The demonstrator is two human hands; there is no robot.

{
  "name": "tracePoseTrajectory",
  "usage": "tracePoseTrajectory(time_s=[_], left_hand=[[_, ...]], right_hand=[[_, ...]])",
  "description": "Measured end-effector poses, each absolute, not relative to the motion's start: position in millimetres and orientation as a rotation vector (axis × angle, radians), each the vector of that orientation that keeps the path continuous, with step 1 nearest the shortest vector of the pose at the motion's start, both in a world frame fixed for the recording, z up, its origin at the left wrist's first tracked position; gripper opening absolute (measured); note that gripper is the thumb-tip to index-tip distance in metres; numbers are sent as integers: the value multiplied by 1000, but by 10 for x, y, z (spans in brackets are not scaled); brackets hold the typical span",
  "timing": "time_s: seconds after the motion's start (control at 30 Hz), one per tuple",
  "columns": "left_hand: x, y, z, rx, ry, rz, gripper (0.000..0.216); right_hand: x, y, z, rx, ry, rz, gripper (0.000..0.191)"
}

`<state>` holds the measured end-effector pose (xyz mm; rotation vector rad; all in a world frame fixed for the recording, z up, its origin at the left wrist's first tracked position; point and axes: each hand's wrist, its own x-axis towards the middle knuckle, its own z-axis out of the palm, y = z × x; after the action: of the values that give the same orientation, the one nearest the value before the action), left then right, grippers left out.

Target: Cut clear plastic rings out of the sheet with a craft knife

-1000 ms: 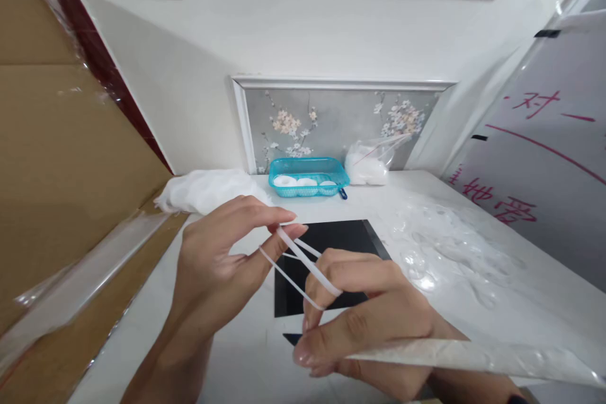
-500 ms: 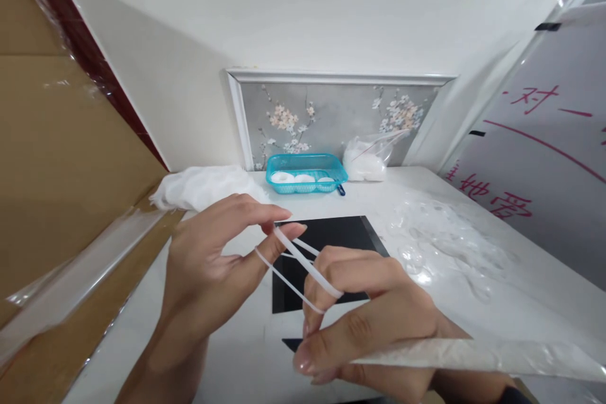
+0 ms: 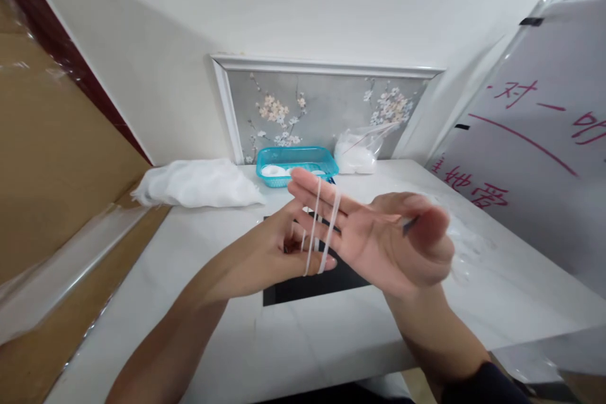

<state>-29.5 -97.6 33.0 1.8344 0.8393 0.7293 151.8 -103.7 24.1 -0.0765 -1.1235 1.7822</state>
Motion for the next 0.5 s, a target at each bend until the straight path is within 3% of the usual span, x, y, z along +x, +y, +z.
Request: tracePoseTrajectory(time_s=[0.13, 0.37, 0.5], left_hand=[[-315, -938, 298, 1666, 826, 584, 65], [-266, -930, 329, 1548, 750, 622, 70], [-240, -937, 337, 1520, 794, 654, 75]], right_hand=[[1558, -1054, 292, -135, -1097, 1823, 28], [1608, -1054, 330, -143, -976, 1832, 16], [1641, -1063, 341, -209, -1046, 1795, 28]])
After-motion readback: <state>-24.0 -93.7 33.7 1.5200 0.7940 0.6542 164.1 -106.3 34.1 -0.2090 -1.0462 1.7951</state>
